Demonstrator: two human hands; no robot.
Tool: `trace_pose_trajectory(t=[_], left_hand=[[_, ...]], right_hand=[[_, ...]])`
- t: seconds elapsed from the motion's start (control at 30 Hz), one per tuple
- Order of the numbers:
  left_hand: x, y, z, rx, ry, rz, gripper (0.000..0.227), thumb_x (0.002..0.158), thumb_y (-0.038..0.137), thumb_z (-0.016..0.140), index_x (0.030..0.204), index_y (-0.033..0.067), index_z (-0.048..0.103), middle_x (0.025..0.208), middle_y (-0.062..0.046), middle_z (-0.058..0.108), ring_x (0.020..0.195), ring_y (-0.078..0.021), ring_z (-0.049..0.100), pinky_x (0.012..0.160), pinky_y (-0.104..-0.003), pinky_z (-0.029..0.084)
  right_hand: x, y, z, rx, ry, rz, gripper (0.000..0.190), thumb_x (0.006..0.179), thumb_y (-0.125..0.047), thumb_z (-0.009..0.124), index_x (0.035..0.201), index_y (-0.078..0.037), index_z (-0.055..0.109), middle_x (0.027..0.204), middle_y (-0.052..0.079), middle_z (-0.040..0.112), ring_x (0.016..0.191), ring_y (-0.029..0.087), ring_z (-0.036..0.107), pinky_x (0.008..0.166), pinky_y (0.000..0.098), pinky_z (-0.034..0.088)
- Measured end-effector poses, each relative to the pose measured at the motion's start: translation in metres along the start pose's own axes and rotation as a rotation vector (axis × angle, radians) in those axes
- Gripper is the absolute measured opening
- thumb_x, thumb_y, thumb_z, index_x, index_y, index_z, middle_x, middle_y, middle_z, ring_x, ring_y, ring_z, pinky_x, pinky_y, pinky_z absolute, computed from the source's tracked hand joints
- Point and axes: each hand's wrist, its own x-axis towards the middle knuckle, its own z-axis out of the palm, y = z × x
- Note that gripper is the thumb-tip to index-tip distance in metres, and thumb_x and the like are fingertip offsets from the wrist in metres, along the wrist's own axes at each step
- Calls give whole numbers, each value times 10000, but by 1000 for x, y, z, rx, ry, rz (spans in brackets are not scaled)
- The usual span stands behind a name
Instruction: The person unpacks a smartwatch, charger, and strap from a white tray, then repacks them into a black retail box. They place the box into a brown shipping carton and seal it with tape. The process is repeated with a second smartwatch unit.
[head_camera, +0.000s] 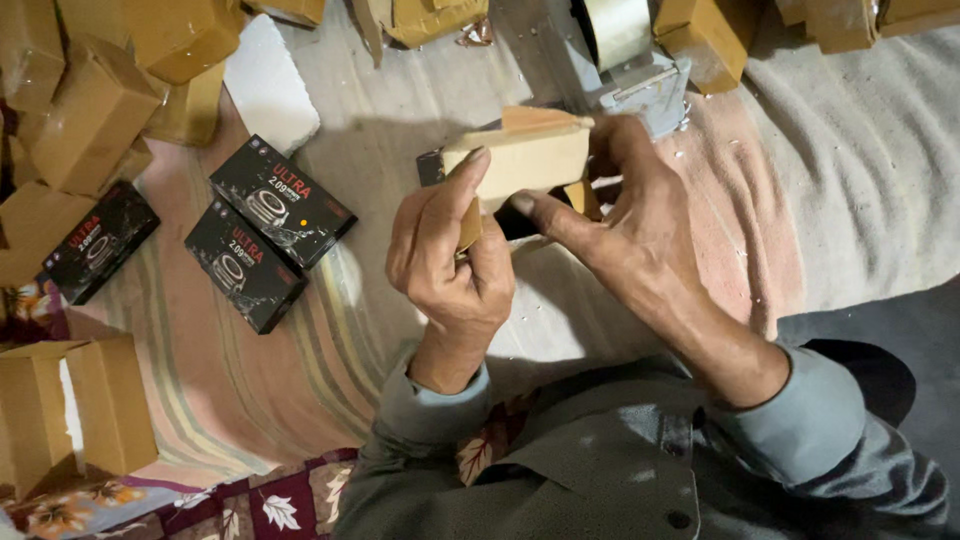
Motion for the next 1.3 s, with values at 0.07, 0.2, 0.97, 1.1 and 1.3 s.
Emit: trace_pose_trajectory(t=[0.07,0.2,0.97,1.1,1.3], left_hand=[[-2,-6,7,-39,4,-141,259,1038,63,590,1254,20,727,965,-92,753,732,-194,622,682,-324,522],[8,-32,9,-136,95,-223,313,1073,145,493,1185,2,748,967,-93,787,678,-166,659,613,-305,539],[-44,-58,-36,-202,381,-295,538,1133,319,268,1129,-86,622,1134,-199,670,1025,-288,685,933,-395,594],[-25,-50,-23,-255,297,-229,519,1145,307,281,1155,-80,626,1150,-205,688,1055,-298,699,975,-411,586],[8,-14,5,-219,-24,-93,382,1179,221,349,1212,-23,641,1151,-216,713,1046,-351,720,952,-388,567]], right_hand=[[0,2,-4,169,-62,75,467,936,-278,737,1215,62,580,1022,168,721,903,199,734,723,311,622],[0,17,-4,456,-156,164,408,1073,-288,517,1312,30,603,1038,126,737,936,194,747,825,309,657],[111,89,62,-972,-444,-277,567,721,-561,845,1005,-88,709,911,152,724,830,350,682,695,471,531],[75,58,-35,-873,51,-435,330,1019,-428,726,979,-102,696,853,116,709,740,285,678,625,427,501],[6,55,-145,-169,27,50,398,1044,-396,682,1162,-18,642,1010,162,695,872,253,701,759,359,564]])
